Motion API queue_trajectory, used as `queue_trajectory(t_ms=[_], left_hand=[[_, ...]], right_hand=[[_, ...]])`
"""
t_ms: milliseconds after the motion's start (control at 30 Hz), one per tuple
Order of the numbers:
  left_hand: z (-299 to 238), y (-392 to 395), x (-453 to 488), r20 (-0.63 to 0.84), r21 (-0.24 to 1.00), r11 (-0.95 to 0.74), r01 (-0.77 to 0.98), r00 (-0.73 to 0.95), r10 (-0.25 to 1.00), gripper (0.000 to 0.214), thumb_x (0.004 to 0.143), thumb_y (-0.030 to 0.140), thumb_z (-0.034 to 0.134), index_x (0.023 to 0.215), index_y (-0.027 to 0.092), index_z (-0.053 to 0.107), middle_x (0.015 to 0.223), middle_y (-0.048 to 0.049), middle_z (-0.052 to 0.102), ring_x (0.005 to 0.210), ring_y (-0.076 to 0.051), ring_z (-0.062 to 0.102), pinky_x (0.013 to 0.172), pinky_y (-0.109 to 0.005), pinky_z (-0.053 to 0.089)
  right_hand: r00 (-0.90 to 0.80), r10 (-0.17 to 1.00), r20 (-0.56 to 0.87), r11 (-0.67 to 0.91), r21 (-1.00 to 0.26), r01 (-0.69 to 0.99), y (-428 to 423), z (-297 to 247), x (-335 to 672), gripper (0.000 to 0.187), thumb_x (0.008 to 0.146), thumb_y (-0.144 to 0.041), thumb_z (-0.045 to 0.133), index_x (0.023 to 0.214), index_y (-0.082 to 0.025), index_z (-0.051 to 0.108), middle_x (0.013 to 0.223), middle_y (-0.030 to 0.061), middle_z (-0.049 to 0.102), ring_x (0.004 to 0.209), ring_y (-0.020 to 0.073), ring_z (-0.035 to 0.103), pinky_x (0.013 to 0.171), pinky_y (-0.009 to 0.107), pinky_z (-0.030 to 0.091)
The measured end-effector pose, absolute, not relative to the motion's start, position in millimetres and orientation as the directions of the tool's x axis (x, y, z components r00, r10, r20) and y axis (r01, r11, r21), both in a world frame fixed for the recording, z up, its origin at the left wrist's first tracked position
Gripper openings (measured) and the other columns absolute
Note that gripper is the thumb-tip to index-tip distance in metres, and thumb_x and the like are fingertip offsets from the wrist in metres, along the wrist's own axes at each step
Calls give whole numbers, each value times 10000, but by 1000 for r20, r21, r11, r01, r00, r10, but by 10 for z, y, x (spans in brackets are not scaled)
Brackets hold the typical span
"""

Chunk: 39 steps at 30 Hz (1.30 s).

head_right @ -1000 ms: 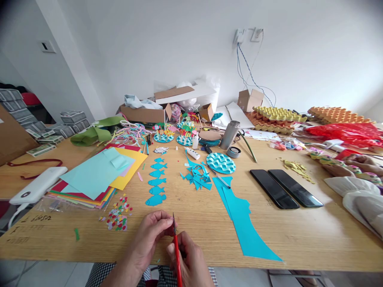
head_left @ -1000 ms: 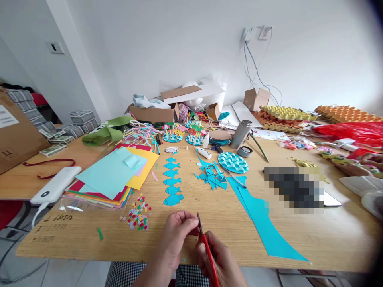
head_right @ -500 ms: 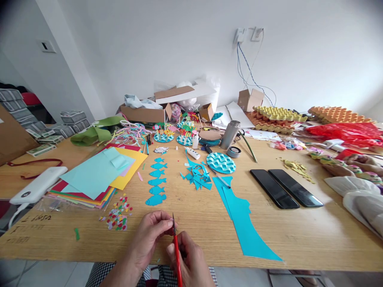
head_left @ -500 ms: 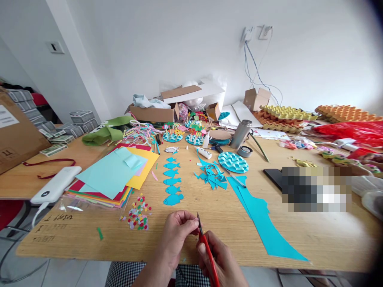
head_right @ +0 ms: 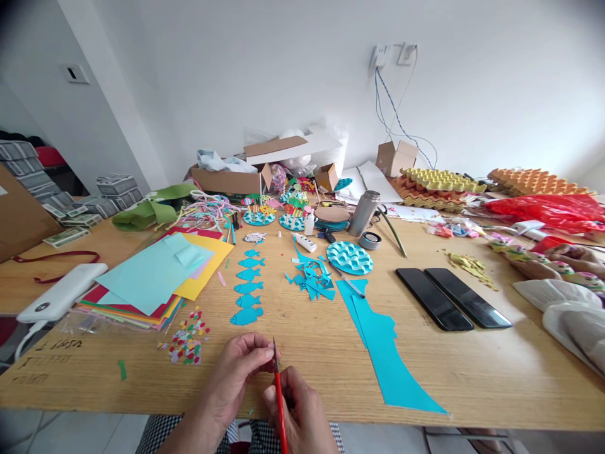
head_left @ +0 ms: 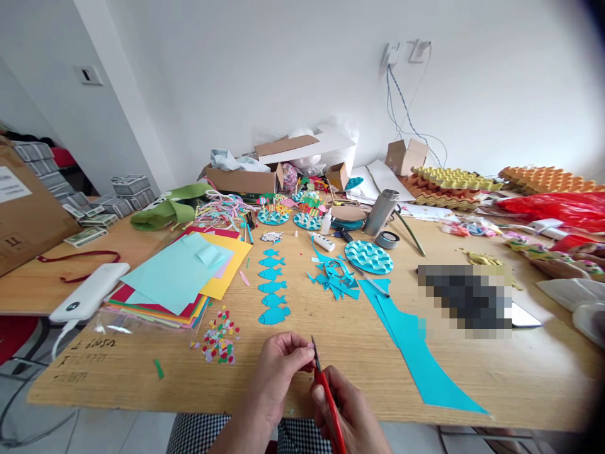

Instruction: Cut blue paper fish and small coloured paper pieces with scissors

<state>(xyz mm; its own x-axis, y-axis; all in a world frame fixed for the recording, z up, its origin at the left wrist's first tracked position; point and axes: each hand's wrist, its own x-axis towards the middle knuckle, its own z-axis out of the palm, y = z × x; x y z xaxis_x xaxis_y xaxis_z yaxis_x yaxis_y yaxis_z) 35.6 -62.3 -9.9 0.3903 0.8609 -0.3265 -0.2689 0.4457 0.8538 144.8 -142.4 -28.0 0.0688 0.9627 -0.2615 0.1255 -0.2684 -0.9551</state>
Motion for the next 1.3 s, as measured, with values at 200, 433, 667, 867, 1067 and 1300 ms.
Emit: queue_trajectory(t_ms=[200,433,667,867,1067,1300], left_hand=[[-73,-623,353,-318,859,436,-268,388,865,161,574,264,742,610,136,651,603,-25,624,600,-150,551,644,-286,460],[-81,-628,346,-322,863,437,-254,390,863,146,579,258,724,612,137,650,608,-28,632,608,-156,560,659,-296,463],[-61,-606,341,-317,850,444,-282,400,860,119,577,241,708,608,142,652,616,-26,624,625,-151,546,656,-282,447],[-50,-609,341,-305,847,441,-299,406,861,126,595,244,704,631,140,643,655,-38,641,624,-145,540,654,-282,445],[-74,-619,355,-301,853,432,-291,401,865,141,588,248,708,632,133,637,696,-51,654,630,-147,546,657,-290,455],[-76,-627,364,-299,857,429,-286,403,865,139,592,247,713,624,136,635,686,-43,656,626,-143,552,655,-281,458]], right_hand=[[73,960,-270,-277,-951,135,-1432,-277,1449,551,769,-768,467,702,-227,386,572,-56,451,519,106,395,494,222,308],[54,960,-276,-280,-955,100,-1422,-283,1461,558,760,-773,475,701,-226,384,566,-63,433,503,100,382,478,218,286],[50,964,-260,-264,-960,95,-1422,-292,1461,531,782,-735,500,701,-223,384,556,-65,433,503,94,382,473,215,283],[44,964,-263,-266,-956,125,-1419,-289,1454,536,800,-743,454,709,-221,372,569,-58,443,512,96,381,484,219,281],[47,965,-259,-263,-957,121,-1416,-262,1452,532,807,-737,451,713,-218,383,576,-52,449,512,95,381,486,217,290],[51,974,-221,-226,-968,114,-1419,-249,1457,522,816,-723,461,709,-216,396,575,-53,439,513,93,384,482,218,296]])
